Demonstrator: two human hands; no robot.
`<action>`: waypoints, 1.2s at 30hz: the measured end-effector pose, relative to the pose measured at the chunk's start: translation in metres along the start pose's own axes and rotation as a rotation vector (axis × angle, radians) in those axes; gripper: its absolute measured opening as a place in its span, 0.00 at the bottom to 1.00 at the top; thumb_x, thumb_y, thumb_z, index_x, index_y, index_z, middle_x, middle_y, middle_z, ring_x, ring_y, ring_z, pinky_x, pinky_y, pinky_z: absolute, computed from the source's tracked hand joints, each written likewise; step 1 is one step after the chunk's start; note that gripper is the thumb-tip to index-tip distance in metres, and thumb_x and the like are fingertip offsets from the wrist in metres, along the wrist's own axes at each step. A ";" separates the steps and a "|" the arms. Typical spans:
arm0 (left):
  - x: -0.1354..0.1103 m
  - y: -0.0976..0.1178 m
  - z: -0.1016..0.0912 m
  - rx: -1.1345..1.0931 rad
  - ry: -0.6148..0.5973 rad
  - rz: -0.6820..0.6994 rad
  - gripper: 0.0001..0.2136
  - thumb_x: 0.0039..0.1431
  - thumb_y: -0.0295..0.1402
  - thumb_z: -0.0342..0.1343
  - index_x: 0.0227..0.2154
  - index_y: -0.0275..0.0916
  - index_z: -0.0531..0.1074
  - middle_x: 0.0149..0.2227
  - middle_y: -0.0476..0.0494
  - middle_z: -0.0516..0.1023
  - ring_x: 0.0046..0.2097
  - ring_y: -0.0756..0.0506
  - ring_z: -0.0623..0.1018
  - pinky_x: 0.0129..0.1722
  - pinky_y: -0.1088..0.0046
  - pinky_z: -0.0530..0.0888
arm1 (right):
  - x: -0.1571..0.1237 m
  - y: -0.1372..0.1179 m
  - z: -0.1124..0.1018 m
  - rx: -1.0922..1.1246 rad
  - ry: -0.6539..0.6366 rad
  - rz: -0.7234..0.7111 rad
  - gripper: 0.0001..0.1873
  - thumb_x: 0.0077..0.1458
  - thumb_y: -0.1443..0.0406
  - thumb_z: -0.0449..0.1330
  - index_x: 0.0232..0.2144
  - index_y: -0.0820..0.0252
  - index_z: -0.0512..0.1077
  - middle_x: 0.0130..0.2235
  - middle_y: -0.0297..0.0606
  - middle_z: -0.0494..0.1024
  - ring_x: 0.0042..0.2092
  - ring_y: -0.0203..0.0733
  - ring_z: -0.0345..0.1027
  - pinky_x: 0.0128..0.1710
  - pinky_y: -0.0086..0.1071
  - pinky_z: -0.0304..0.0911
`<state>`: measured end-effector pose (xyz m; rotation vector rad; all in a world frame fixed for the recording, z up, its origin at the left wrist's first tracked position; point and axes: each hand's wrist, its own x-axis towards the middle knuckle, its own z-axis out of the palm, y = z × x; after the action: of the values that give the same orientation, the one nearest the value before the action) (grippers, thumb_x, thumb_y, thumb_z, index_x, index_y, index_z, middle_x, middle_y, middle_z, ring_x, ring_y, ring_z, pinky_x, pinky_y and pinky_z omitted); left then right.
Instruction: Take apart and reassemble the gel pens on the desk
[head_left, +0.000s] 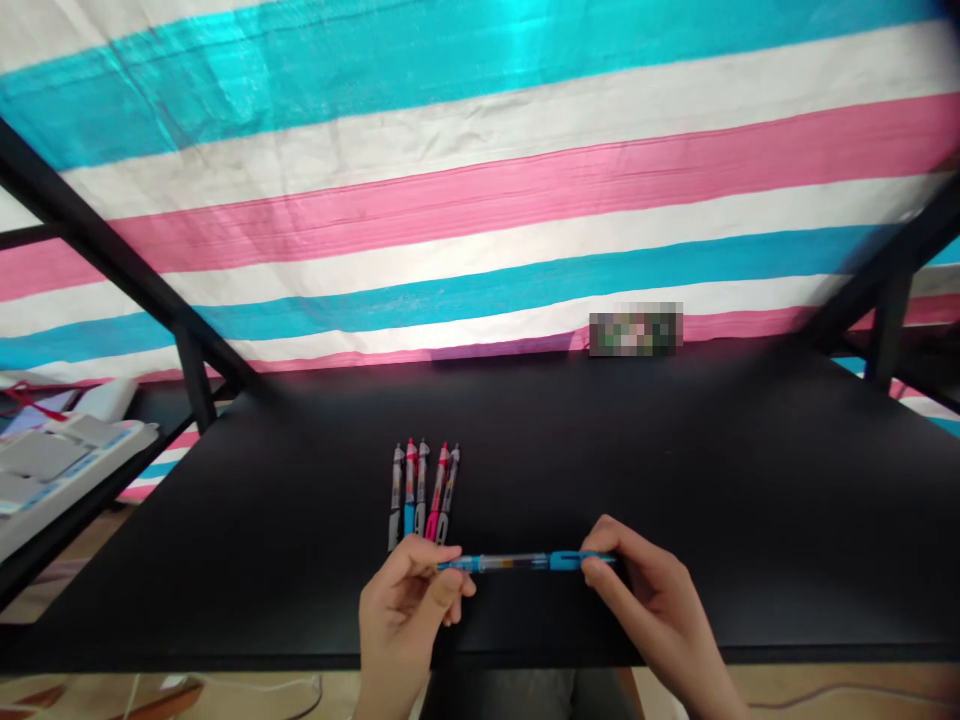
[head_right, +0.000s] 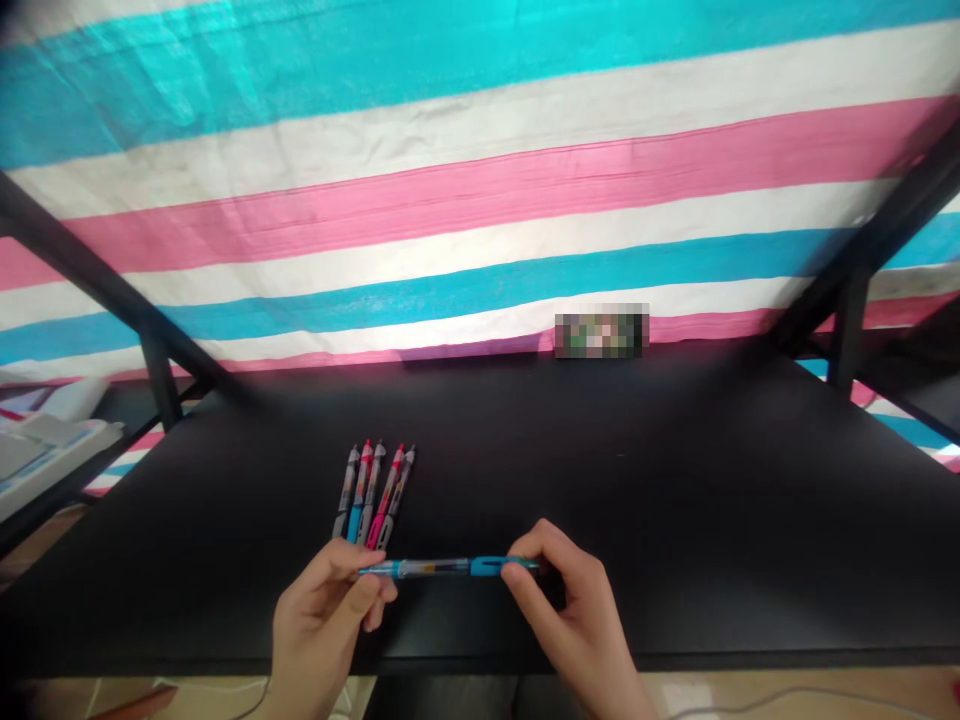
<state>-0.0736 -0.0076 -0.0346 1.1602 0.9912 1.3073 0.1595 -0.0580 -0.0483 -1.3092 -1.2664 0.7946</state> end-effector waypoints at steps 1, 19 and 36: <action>0.002 -0.001 -0.002 -0.020 -0.021 0.008 0.08 0.60 0.39 0.71 0.35 0.40 0.84 0.24 0.45 0.82 0.20 0.52 0.75 0.20 0.81 0.72 | 0.000 0.001 0.000 0.003 0.006 -0.008 0.08 0.67 0.61 0.63 0.34 0.54 0.75 0.31 0.32 0.72 0.33 0.40 0.65 0.34 0.31 0.61; 0.004 -0.003 -0.004 -0.108 -0.060 0.037 0.05 0.62 0.36 0.70 0.38 0.40 0.86 0.26 0.42 0.85 0.21 0.51 0.78 0.21 0.80 0.76 | -0.002 -0.003 -0.003 0.086 -0.040 0.112 0.23 0.72 0.53 0.54 0.25 0.56 0.67 0.28 0.33 0.65 0.31 0.40 0.57 0.31 0.33 0.53; -0.003 0.010 0.011 -0.085 0.106 -0.056 0.14 0.56 0.43 0.73 0.34 0.37 0.83 0.23 0.46 0.81 0.19 0.51 0.73 0.20 0.76 0.71 | -0.001 0.001 -0.005 0.035 -0.046 0.073 0.20 0.71 0.53 0.55 0.30 0.57 0.73 0.30 0.35 0.70 0.32 0.41 0.62 0.32 0.33 0.58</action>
<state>-0.0649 -0.0124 -0.0235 1.0000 1.0279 1.3640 0.1643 -0.0596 -0.0486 -1.3225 -1.2413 0.8993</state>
